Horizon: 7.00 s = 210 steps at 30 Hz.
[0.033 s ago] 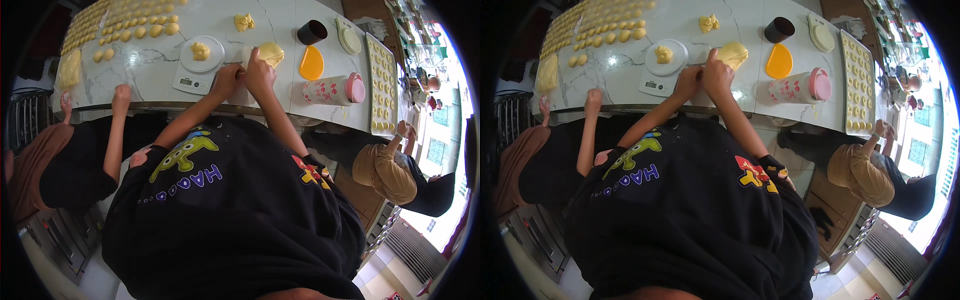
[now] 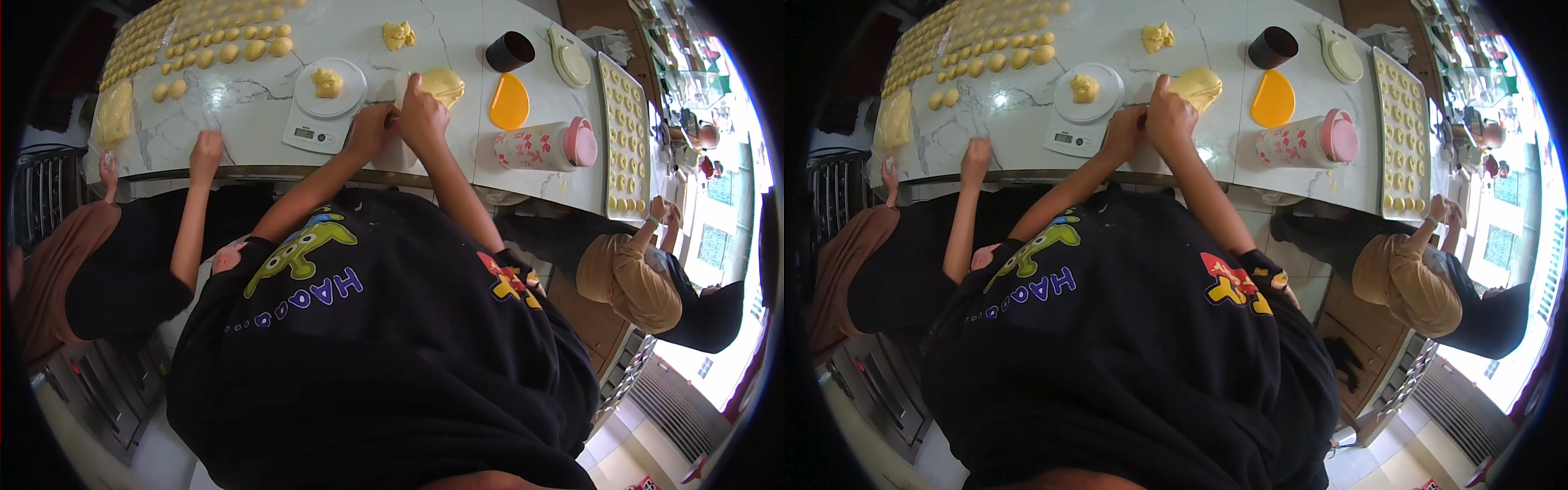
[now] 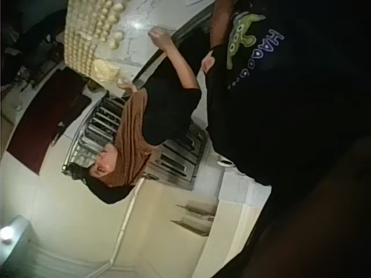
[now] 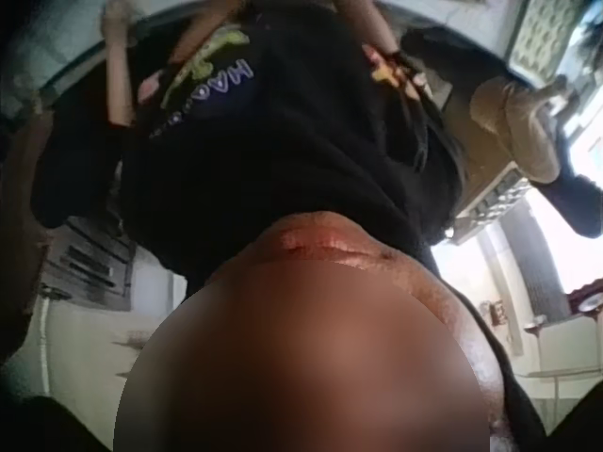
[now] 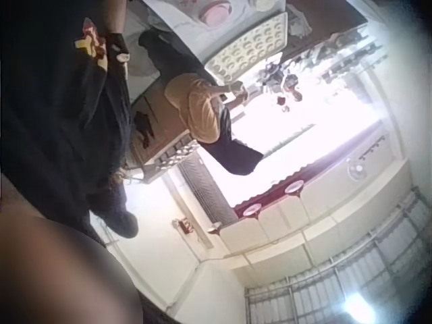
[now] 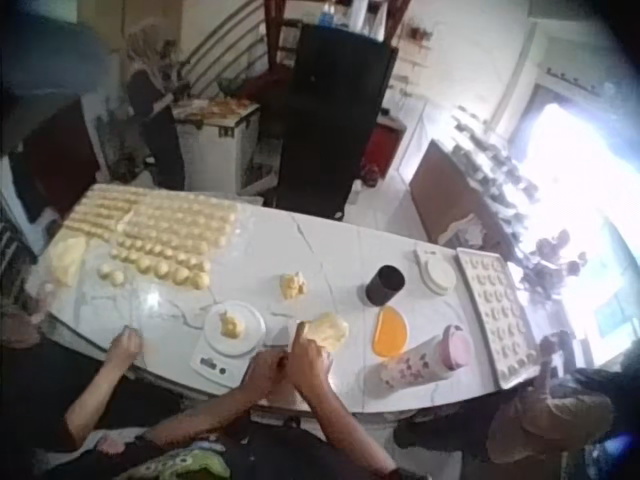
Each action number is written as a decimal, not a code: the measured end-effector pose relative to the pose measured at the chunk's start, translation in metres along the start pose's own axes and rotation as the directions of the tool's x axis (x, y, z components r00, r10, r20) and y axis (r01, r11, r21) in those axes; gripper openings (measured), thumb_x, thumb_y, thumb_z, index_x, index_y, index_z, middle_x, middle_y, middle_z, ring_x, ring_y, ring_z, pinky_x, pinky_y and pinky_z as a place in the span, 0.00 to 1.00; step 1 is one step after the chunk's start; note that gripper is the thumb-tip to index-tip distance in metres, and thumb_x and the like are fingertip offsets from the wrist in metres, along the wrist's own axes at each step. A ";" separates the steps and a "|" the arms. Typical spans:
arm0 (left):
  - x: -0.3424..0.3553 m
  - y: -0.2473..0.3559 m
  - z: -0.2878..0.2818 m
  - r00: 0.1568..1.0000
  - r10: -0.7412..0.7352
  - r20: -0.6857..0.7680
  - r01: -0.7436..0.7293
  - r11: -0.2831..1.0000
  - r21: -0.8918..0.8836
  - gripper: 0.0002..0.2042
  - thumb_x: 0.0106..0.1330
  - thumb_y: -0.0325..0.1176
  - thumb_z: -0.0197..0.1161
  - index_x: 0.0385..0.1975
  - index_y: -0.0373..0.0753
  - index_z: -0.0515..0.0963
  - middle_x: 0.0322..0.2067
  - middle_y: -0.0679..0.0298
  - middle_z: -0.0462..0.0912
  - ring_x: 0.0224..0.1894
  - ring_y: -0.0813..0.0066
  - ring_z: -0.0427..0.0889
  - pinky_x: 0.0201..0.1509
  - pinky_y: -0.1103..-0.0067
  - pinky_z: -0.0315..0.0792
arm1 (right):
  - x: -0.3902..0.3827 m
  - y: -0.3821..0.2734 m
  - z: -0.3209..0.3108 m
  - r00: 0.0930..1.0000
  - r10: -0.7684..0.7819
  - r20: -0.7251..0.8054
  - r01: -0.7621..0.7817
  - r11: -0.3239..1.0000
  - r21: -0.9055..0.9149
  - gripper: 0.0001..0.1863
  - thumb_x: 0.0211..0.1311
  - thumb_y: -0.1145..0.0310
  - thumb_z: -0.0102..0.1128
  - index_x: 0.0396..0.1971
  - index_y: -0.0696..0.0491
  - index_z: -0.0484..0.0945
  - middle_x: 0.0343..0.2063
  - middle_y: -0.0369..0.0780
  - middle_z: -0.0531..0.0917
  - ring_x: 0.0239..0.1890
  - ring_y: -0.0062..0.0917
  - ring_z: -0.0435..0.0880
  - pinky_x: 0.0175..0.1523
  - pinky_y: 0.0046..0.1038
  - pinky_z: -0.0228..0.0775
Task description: Measuring, weighing, and shaping dough balls on a scale and tabletop.
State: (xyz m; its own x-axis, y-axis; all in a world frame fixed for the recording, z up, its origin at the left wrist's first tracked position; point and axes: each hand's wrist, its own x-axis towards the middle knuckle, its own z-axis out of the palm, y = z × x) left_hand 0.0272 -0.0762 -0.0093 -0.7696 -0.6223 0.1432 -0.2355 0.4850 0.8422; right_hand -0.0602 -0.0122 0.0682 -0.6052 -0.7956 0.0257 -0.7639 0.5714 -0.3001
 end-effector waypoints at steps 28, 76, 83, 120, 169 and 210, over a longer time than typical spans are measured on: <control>0.030 0.005 -0.103 0.930 0.096 -0.353 -0.055 0.990 0.127 0.22 0.56 0.42 0.64 0.48 0.40 0.73 0.29 0.61 0.70 0.31 0.68 0.72 0.37 0.75 0.70 | -0.043 0.070 -0.023 0.925 0.293 -0.243 -0.078 0.772 0.631 0.20 0.51 0.71 0.61 0.41 0.63 0.65 0.33 0.54 0.79 0.39 0.47 0.79 0.43 0.36 0.70; 0.006 -0.009 -0.090 0.836 -0.150 -0.527 0.042 0.977 -0.211 0.10 0.59 0.28 0.63 0.38 0.33 0.77 0.34 0.62 0.80 0.35 0.77 0.80 0.40 0.82 0.75 | -0.005 0.073 -0.040 0.986 -0.120 -0.119 0.162 0.875 0.457 0.23 0.52 0.69 0.59 0.45 0.59 0.61 0.25 0.57 0.78 0.30 0.55 0.77 0.35 0.46 0.69; 0.022 -0.033 -0.113 0.858 0.092 -0.506 0.060 0.959 0.276 0.15 0.58 0.41 0.64 0.42 0.40 0.78 0.37 0.63 0.76 0.34 0.76 0.76 0.32 0.81 0.70 | -0.020 0.072 -0.049 0.992 -0.029 -0.120 0.081 0.883 0.462 0.21 0.53 0.68 0.59 0.42 0.60 0.62 0.28 0.56 0.78 0.34 0.55 0.76 0.39 0.45 0.67; 0.017 -0.005 -0.103 0.962 0.144 -0.233 -0.012 0.871 0.490 0.15 0.44 0.28 0.71 0.34 0.39 0.78 0.34 0.64 0.74 0.34 0.69 0.76 0.42 0.74 0.72 | -0.013 0.068 -0.045 0.980 -0.100 -0.171 0.167 0.881 0.443 0.23 0.53 0.68 0.59 0.45 0.60 0.61 0.23 0.57 0.78 0.29 0.55 0.77 0.34 0.46 0.68; 0.021 0.016 -0.092 0.929 -0.194 -0.314 -0.007 0.842 -0.540 0.14 0.59 0.26 0.62 0.43 0.32 0.71 0.35 0.61 0.80 0.35 0.82 0.79 0.38 0.85 0.73 | 0.031 0.018 -0.046 0.988 0.031 -0.149 0.048 0.867 0.497 0.26 0.54 0.67 0.58 0.49 0.59 0.57 0.20 0.54 0.78 0.24 0.52 0.77 0.29 0.47 0.68; 0.087 -0.012 -0.100 0.935 0.079 -0.346 0.045 0.941 0.336 0.16 0.58 0.27 0.59 0.47 0.41 0.76 0.45 0.52 0.74 0.49 0.54 0.73 0.52 0.68 0.69 | 0.000 0.115 -0.086 0.958 0.137 -0.251 0.045 0.795 0.605 0.19 0.54 0.72 0.58 0.42 0.62 0.63 0.30 0.53 0.79 0.34 0.50 0.79 0.38 0.40 0.70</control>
State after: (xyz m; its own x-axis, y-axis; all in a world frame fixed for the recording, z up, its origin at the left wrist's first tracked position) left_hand 0.0224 -0.1977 0.0456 -0.5328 -0.7561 0.3801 -0.4553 0.6347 0.6244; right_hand -0.1675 0.0708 0.1155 -0.7409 -0.6334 0.2233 -0.4988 0.2963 -0.8145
